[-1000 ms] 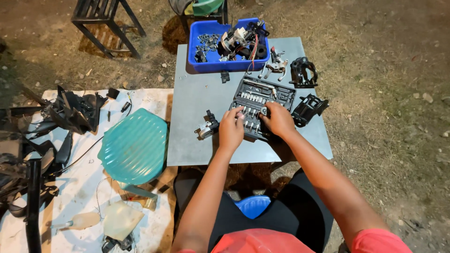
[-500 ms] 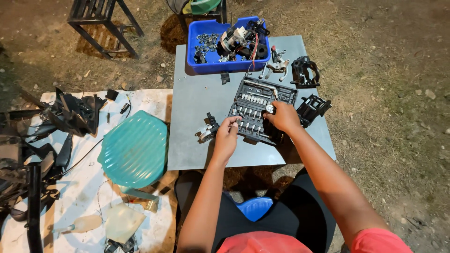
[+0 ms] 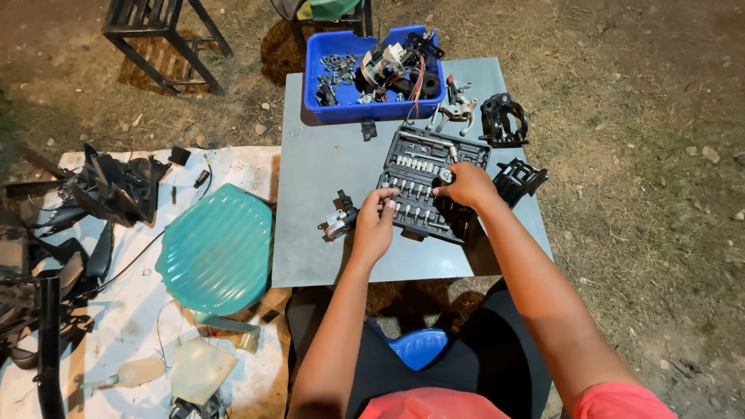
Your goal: The person sits outdoors at night at a small table with a motorcycle part and works on it by hand, using a socket wrench set and a screwdriver to loosen, fit and tighten fasteners on the component, repeatedly picking sockets from the case and repositioning the part while working.
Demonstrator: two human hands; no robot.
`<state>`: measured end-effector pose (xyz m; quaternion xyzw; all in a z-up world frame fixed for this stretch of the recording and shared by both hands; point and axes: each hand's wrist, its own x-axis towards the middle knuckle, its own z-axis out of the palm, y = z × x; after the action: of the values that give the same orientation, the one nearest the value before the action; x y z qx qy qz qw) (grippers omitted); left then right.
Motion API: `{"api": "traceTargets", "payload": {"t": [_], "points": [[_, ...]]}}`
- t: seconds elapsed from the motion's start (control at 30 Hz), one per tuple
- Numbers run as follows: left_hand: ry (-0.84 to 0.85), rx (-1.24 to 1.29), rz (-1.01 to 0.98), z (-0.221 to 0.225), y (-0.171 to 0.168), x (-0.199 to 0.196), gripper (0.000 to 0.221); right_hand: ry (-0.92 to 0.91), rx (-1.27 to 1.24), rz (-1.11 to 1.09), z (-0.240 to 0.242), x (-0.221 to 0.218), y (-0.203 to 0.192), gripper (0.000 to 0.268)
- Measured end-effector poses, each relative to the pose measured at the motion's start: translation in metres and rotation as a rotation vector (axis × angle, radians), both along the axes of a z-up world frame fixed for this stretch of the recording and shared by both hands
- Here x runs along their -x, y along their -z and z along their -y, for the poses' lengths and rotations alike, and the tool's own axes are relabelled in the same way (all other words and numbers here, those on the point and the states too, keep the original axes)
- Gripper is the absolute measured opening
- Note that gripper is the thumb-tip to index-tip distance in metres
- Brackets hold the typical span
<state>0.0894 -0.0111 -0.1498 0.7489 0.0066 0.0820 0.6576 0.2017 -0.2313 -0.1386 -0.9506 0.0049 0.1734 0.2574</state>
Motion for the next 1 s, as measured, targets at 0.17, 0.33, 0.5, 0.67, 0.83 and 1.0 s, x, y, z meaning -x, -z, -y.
{"api": "traceTargets", "payload": {"t": [0.17,0.33,0.5,0.67,0.83,1.0], "points": [[-0.008,-0.040,0.009,0.006,0.021,-0.005,0.020,-0.102,0.195,0.023,-0.013,-0.013,-0.011,0.057],[-0.008,-0.103,0.017,0.009,0.032,-0.009,0.020,-0.166,0.272,-0.048,-0.012,-0.015,-0.013,0.054],[-0.061,-0.218,-0.001,0.012,0.041,-0.016,0.017,-0.164,0.185,0.098,-0.006,0.001,-0.008,0.055],[-0.008,-0.232,0.004,0.008,0.039,-0.009,0.017,0.033,0.025,0.265,0.002,0.042,-0.023,0.055],[0.081,-0.148,-0.032,0.010,0.015,-0.003,0.016,0.180,-0.615,0.210,0.011,0.069,-0.008,0.034],[0.177,0.036,-0.061,0.018,-0.013,0.003,0.014,0.189,-1.052,0.024,0.007,0.089,-0.017,0.021]]}}
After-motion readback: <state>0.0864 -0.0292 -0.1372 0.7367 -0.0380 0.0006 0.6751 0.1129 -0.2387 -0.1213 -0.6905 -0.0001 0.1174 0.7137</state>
